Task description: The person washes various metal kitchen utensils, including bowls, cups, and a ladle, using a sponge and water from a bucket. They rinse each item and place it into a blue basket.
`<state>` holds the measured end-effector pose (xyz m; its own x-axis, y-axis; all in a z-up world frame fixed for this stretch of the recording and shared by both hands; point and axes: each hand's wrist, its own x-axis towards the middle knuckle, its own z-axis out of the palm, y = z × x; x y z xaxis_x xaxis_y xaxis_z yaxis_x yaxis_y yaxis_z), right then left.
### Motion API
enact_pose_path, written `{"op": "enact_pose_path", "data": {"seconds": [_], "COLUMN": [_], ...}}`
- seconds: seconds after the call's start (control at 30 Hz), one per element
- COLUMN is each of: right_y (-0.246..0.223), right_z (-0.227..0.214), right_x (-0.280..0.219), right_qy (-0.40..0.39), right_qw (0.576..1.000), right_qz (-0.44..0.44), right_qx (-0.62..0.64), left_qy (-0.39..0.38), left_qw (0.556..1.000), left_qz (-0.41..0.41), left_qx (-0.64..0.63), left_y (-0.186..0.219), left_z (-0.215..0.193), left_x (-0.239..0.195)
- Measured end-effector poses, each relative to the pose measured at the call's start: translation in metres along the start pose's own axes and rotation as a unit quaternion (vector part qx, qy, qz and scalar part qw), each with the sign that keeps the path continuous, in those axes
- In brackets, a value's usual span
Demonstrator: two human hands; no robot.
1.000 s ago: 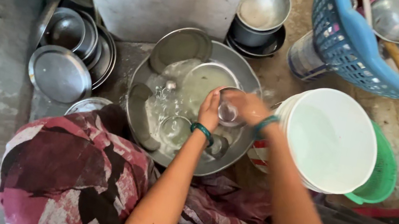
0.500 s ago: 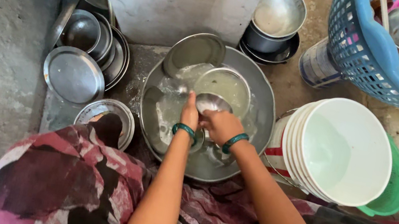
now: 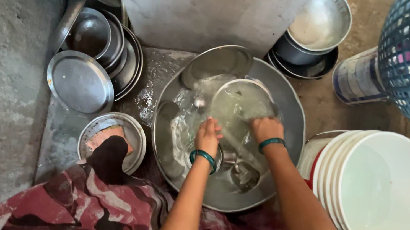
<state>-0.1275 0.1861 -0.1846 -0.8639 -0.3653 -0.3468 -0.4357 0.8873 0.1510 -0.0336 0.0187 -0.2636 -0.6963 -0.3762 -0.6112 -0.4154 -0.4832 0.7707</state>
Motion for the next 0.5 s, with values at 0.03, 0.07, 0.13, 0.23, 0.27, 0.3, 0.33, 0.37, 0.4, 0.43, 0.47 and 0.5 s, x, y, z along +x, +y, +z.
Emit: {"op": "enact_pose_path", "data": {"seconds": [0.03,0.07,0.13,0.23,0.27,0.3,0.33,0.37,0.4,0.43,0.47,0.5], "right_y": [-0.004,-0.009,-0.024,-0.053,-0.06,-0.062,-0.066,-0.069,-0.071,-0.074,-0.073,-0.078], "right_z": [0.002,0.001,-0.003,-0.018,-0.025,-0.034,-0.042,-0.05,-0.058,-0.065,-0.074,-0.081], "right_x": [0.001,-0.001,-0.014,-0.05,-0.062,-0.07,-0.077,-0.084,-0.089,-0.092,-0.094,-0.096], "right_qy": [0.053,0.106,0.222,0.315,0.331,0.292,0.251,0.211,0.251,0.29,0.329,0.264], "right_qw": [0.998,0.991,0.97,0.931,0.918,0.923,0.926,0.926,0.927,0.923,0.915,0.942], "right_qz": [-0.034,-0.066,-0.097,-0.148,-0.164,-0.19,-0.213,-0.235,-0.234,-0.231,-0.228,-0.206], "right_qx": [-0.018,-0.037,0.02,0.113,0.146,0.166,0.186,0.206,0.153,0.1,0.044,0.031], "left_qy": [0.001,0.002,0.017,0.043,0.052,0.047,0.041,0.034,0.049,0.064,0.079,0.043], "left_qw": [1.0,1.0,1.0,0.99,0.978,0.979,0.979,0.977,0.977,0.976,0.974,0.976], "left_qz": [0.002,0.004,0.001,0.088,0.131,0.154,0.176,0.197,0.189,0.18,0.174,0.174], "left_qx": [-0.004,-0.007,0.007,0.105,0.152,0.123,0.096,0.068,0.088,0.108,0.126,0.127], "left_y": [-0.001,0.0,0.003,0.007,0.005,0.003,0.001,-0.003,-0.005,-0.006,-0.006,-0.002], "left_z": [0.0,0.001,0.003,0.007,0.007,0.007,0.005,0.004,0.002,0.001,0.003,0.004], "left_x": [0.0,0.002,0.008,0.019,0.021,0.022,0.023,0.019,0.016,0.011,0.007,0.002]}}
